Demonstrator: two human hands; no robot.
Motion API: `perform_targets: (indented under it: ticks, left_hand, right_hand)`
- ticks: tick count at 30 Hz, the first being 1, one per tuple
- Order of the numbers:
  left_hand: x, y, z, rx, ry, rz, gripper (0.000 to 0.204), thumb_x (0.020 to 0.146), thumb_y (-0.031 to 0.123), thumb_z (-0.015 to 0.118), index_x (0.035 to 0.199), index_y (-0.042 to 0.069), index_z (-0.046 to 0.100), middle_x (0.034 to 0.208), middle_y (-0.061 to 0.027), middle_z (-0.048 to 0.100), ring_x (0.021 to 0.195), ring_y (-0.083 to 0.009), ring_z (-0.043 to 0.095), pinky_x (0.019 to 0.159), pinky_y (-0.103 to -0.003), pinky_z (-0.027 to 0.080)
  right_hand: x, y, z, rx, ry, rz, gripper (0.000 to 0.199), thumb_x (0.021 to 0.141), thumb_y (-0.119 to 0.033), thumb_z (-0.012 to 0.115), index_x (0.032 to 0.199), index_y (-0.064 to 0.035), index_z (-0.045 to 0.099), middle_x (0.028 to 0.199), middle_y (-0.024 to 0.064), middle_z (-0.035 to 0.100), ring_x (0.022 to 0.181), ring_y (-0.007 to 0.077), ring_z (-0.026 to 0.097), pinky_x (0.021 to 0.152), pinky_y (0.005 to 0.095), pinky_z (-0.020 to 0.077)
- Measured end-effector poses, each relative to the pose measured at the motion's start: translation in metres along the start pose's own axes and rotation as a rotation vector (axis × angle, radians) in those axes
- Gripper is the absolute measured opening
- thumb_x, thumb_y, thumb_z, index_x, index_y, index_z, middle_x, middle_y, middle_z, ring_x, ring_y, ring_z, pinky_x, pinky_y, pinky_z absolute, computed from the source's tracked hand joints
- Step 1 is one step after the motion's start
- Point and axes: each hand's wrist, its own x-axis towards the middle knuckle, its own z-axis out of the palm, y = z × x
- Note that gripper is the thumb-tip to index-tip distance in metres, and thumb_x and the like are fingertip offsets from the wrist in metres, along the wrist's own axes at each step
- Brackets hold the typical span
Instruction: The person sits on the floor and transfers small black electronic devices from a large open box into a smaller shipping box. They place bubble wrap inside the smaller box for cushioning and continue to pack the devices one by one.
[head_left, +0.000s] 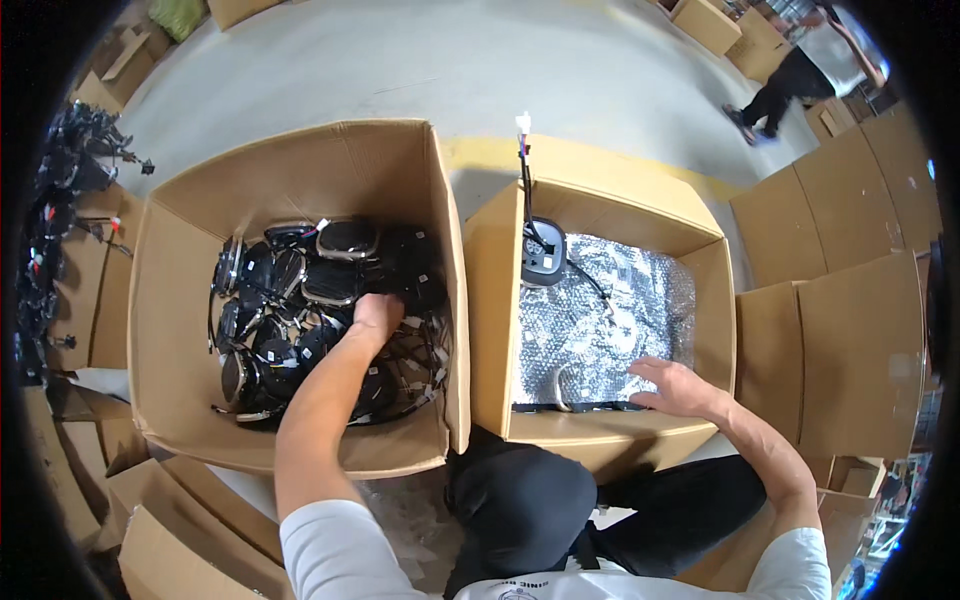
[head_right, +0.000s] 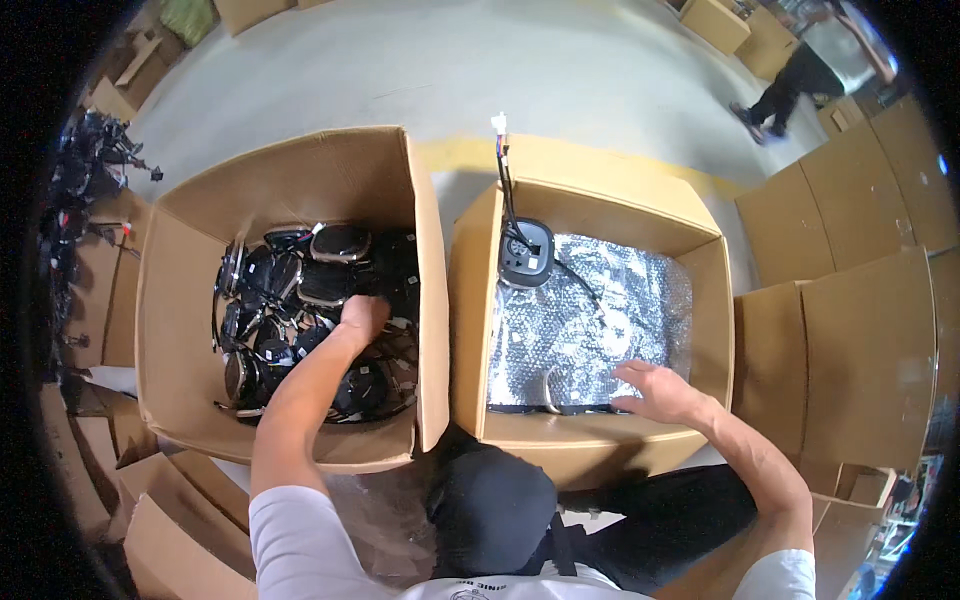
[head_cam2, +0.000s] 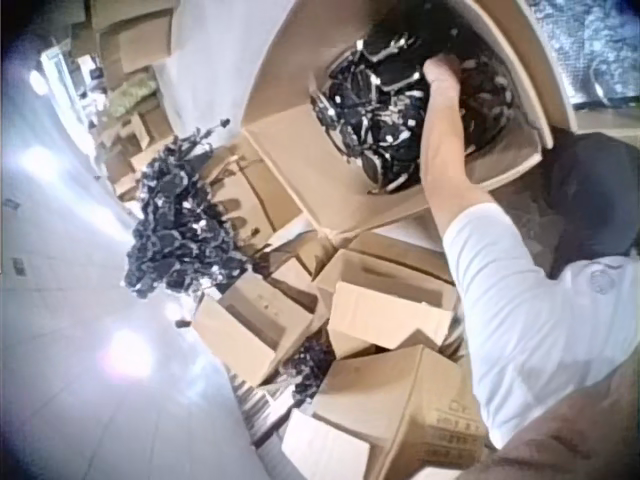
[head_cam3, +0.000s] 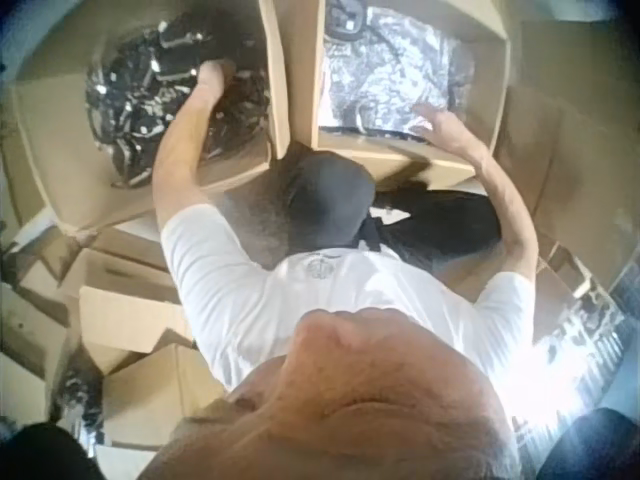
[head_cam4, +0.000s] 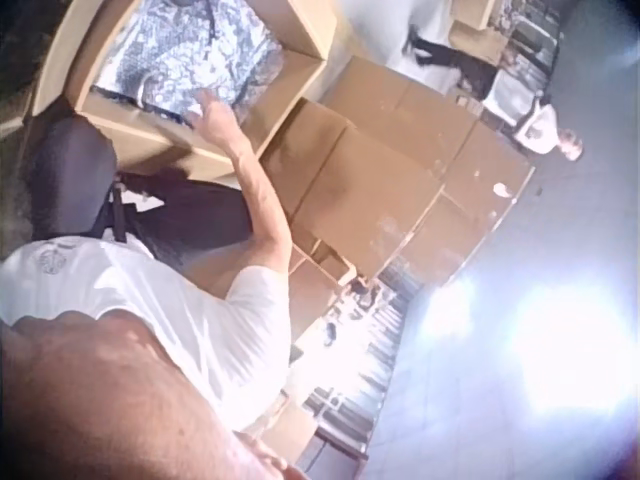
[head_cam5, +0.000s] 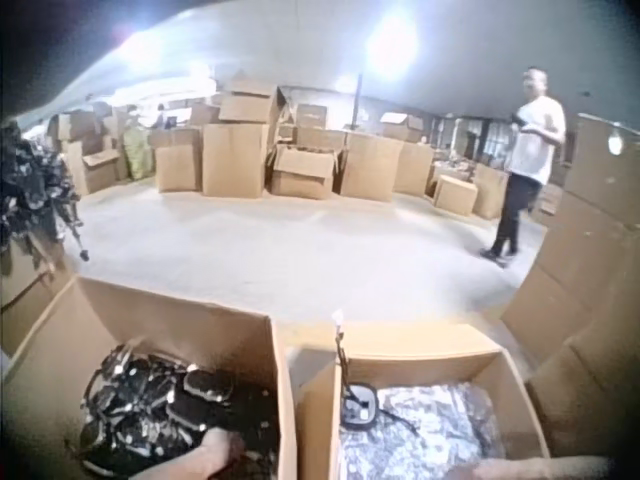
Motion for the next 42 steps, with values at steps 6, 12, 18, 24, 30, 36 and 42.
perform_targets:
  ticks: [6,12,18,24,30,36,42]
  left_hand:
    - [-0.109,-0.048,-0.114,-0.887,0.189,-0.137,0.038,0.103,0.031,0.057,0.086,0.001,0.074,0.075,-0.0167,0.072,0.073,-0.0269,0.071,0.071,-0.042,0.055]
    - [-0.235,0.01,-0.32,-1.497,0.47,0.099,0.046,0.112,0.034,0.047,0.085,0.001,0.064,0.052,0.0022,0.048,0.047,-0.0051,0.04,0.046,-0.024,0.03]
    - [-0.284,0.062,-0.405,-1.66,0.689,0.512,0.053,0.114,0.039,0.039,0.089,-0.002,0.06,0.047,-0.0004,0.041,0.039,-0.0072,0.033,0.038,-0.023,0.027]
    - [-0.255,0.075,-0.42,-2.171,0.397,0.905,0.054,0.112,0.046,0.04,0.095,0.0,0.065,0.049,0.0014,0.038,0.041,-0.0069,0.028,0.037,-0.024,0.022]
    - [-0.186,0.059,-0.412,-1.798,0.463,1.195,0.063,0.105,0.056,0.052,0.136,0.001,0.056,0.08,-0.01,0.061,0.056,-0.0107,0.05,0.04,-0.022,0.041]
    - [-0.077,-0.115,-0.199,-1.896,0.53,-0.151,0.06,0.093,0.042,0.077,0.134,0.003,0.061,0.121,-0.014,0.072,0.105,-0.0239,0.072,0.085,-0.036,0.061]
    - [-0.018,-0.141,0.036,-0.898,0.335,-0.83,0.069,0.087,0.047,0.077,0.124,-0.01,0.064,0.13,-0.0346,0.063,0.125,-0.0467,0.06,0.107,-0.047,0.049]
  right_hand:
    - [0.003,-0.018,-0.015,0.019,0.081,-0.071,0.05,0.093,-0.028,0.074,0.132,0.0016,0.062,0.118,0.0256,0.068,0.11,0.0426,0.066,0.095,0.0473,0.0536]
    - [0.043,-0.141,-0.058,0.162,0.213,-0.404,0.096,0.082,-0.04,0.086,0.154,-0.0006,0.037,0.154,0.0249,0.043,0.139,0.0411,0.048,0.113,0.0444,0.0432]
    - [0.099,-0.233,-0.054,0.905,-0.3,-0.522,0.123,0.078,-0.035,0.093,0.163,0.0008,0.012,0.156,0.0243,0.041,0.141,0.0311,0.046,0.116,0.0432,0.043]
    - [0.097,-0.245,-0.014,1.654,-0.589,-0.5,0.1,0.086,-0.047,0.082,0.158,-0.0035,0.029,0.143,0.0122,0.057,0.124,0.0219,0.062,0.101,0.0373,0.0521]
    - [0.122,-0.234,-0.02,1.744,-0.504,-0.471,0.084,0.082,-0.035,0.089,0.148,-0.0013,0.048,0.134,0.0095,0.065,0.119,0.0178,0.064,0.104,0.034,0.0534]
    - [0.074,-0.1,-0.099,1.426,0.323,0.181,0.048,0.096,-0.039,0.072,0.129,-0.0052,0.062,0.107,0.0079,0.07,0.094,0.0191,0.07,0.08,0.0387,0.0627]
    - [-0.003,-0.052,-0.078,1.48,0.73,0.297,0.039,0.102,-0.038,0.064,0.124,-0.0045,0.062,0.097,0.0035,0.072,0.079,0.0118,0.071,0.072,0.0316,0.063]
